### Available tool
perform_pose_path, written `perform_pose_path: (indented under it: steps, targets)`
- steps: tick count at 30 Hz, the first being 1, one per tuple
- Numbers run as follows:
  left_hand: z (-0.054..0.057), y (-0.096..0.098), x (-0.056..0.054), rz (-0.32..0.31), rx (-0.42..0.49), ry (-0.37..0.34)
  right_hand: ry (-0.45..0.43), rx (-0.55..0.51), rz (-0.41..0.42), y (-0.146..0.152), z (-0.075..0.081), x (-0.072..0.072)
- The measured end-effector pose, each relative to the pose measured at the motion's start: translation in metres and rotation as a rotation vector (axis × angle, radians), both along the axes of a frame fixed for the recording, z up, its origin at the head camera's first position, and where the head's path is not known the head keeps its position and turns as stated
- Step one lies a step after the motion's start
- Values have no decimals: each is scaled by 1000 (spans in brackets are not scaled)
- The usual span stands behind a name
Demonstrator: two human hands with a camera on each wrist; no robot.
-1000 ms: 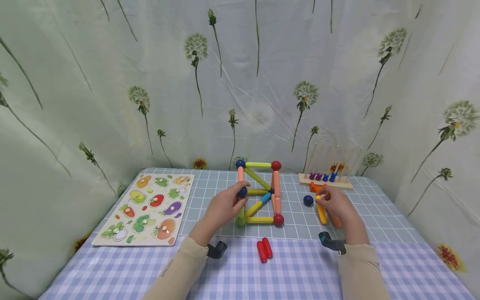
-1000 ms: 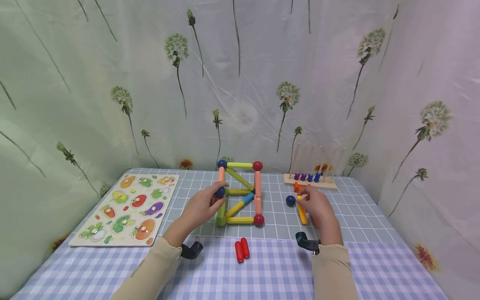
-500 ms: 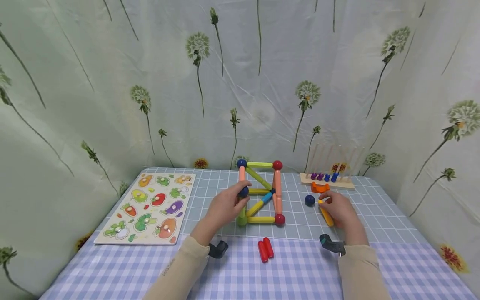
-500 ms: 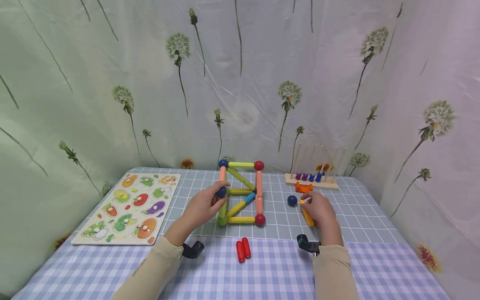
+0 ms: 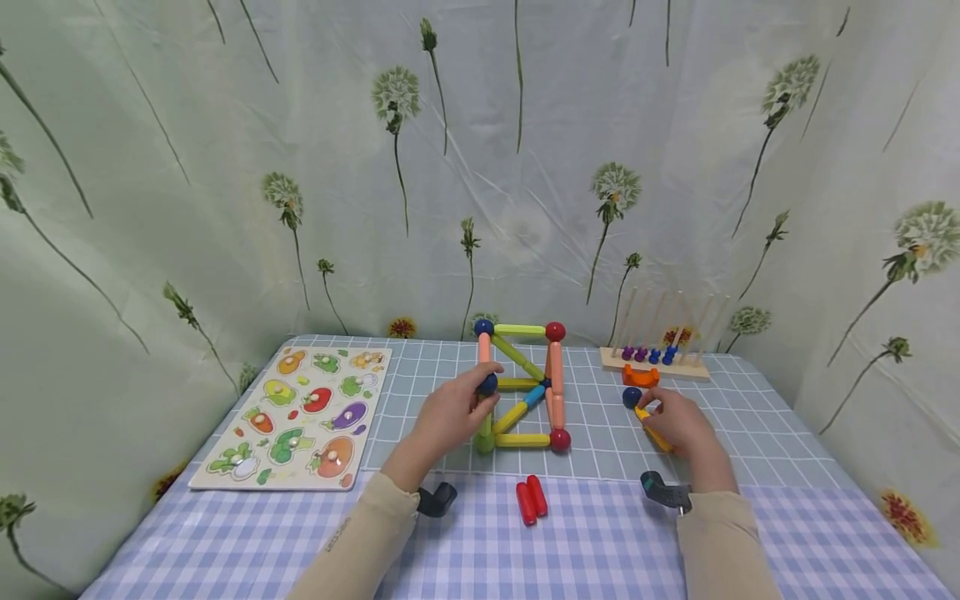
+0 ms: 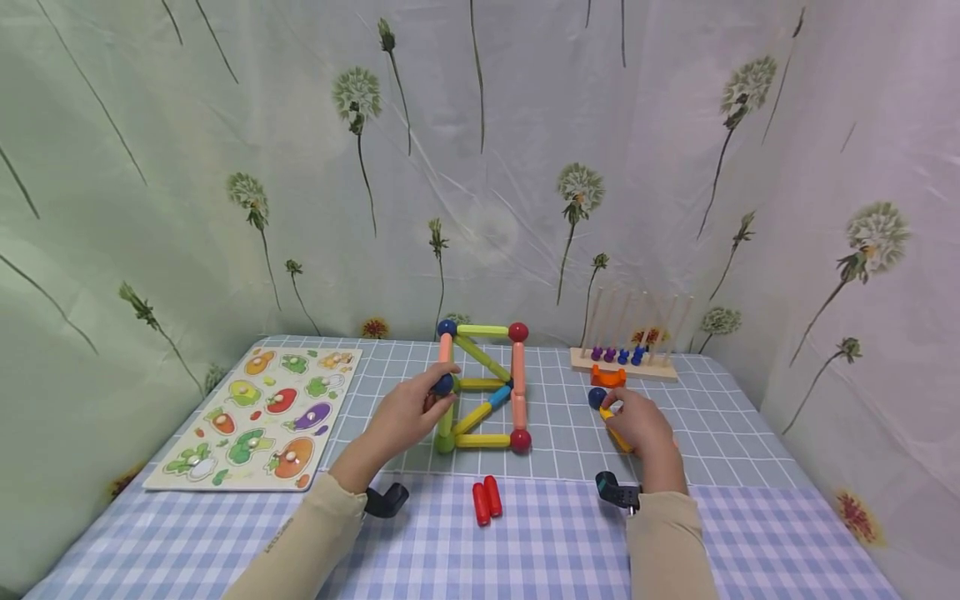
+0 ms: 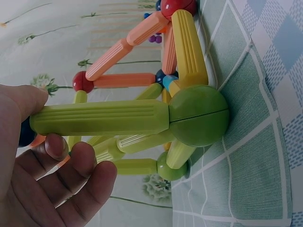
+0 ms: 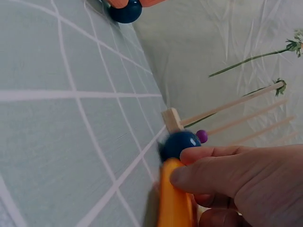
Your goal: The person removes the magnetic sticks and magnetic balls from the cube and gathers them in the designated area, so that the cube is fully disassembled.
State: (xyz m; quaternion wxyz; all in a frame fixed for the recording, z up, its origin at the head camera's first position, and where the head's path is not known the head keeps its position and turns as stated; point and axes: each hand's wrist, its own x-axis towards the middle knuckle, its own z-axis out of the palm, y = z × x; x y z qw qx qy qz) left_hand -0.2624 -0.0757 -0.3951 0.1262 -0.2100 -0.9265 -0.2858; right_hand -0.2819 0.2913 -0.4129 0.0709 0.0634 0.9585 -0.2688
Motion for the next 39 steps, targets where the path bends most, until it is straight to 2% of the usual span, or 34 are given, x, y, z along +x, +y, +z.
perform_pose_path:
  steps: [17, 25, 39]
  targets:
    - [2, 0, 0, 4, 4, -5, 40, 88, -98, 4, -9, -4]
    - [1, 0, 0, 4, 1, -7, 40, 77, -61, 6, -6, -2]
    - [0, 0, 0, 6, 8, 4, -61, 37, -21, 7, 5, 5]
